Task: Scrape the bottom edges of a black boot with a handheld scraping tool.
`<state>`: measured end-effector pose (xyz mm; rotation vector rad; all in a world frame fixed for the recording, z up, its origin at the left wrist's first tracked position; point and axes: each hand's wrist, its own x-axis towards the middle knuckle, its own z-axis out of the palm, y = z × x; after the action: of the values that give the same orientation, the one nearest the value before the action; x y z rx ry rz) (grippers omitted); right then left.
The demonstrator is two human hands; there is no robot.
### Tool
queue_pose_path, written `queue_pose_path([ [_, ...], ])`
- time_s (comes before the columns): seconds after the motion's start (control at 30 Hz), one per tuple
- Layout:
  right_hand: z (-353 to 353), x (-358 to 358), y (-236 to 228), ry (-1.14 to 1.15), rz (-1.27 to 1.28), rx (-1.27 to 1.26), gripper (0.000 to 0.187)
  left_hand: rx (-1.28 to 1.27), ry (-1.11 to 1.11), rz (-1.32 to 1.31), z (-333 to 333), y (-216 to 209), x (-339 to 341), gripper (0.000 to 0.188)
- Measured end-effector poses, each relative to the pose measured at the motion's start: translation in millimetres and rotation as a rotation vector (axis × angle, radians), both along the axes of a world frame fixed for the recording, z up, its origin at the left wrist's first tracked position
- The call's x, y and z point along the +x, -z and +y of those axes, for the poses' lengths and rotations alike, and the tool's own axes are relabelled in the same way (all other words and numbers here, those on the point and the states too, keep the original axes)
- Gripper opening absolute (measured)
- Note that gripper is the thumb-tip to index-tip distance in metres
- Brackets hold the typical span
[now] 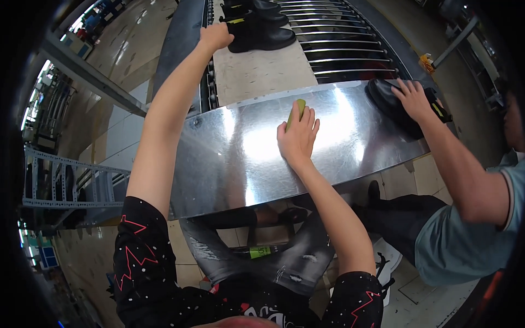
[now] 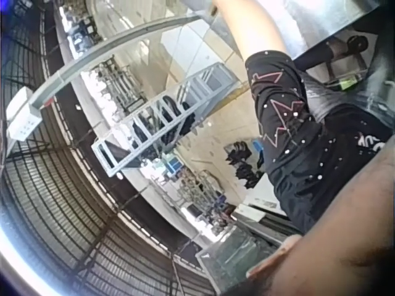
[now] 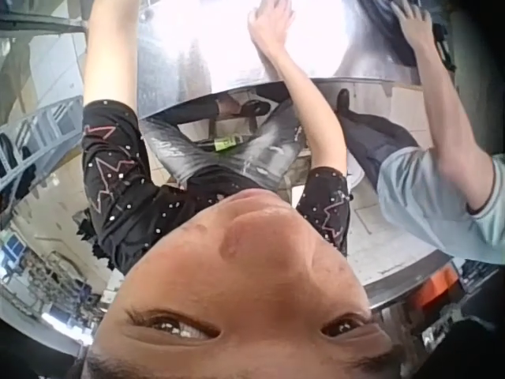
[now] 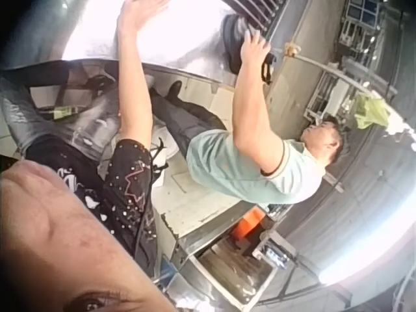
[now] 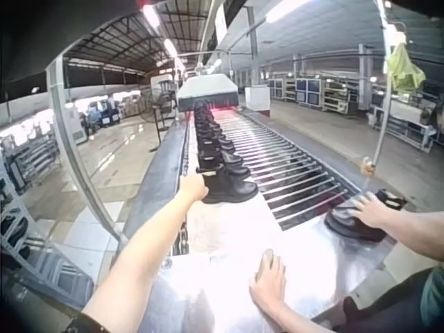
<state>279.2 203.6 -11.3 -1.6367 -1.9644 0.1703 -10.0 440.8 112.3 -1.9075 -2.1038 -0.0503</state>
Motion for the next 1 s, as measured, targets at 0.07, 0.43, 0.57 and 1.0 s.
queue_pose_path([
  [0.07, -1.5, 0.2, 3.1, 0.007, -0.020, 0.019, 0.064, 0.024, -0.010, 0.026, 13.0, 8.5, 1.3, 0.049],
  [0.43, 0.6, -8.8, 1.0, 0.003, -0.036, 0.049, 0.065, -0.012, -0.064, -0.064, 70.6, 22.4, -38.8, 0.047],
  [0.57, 3.6, 4.3, 8.9, 0.037, -0.059, 0.032, 0.065, 0.306, 0.465, -0.199, 45.1, 54.6, -40.6, 0.054],
  [1.0, 9.0, 2.4, 10.4, 0.047, -0.066, 0.091, 0.063, 0.046, 0.286, 0.076, 7.6, 51.3, -23.8, 0.019],
])
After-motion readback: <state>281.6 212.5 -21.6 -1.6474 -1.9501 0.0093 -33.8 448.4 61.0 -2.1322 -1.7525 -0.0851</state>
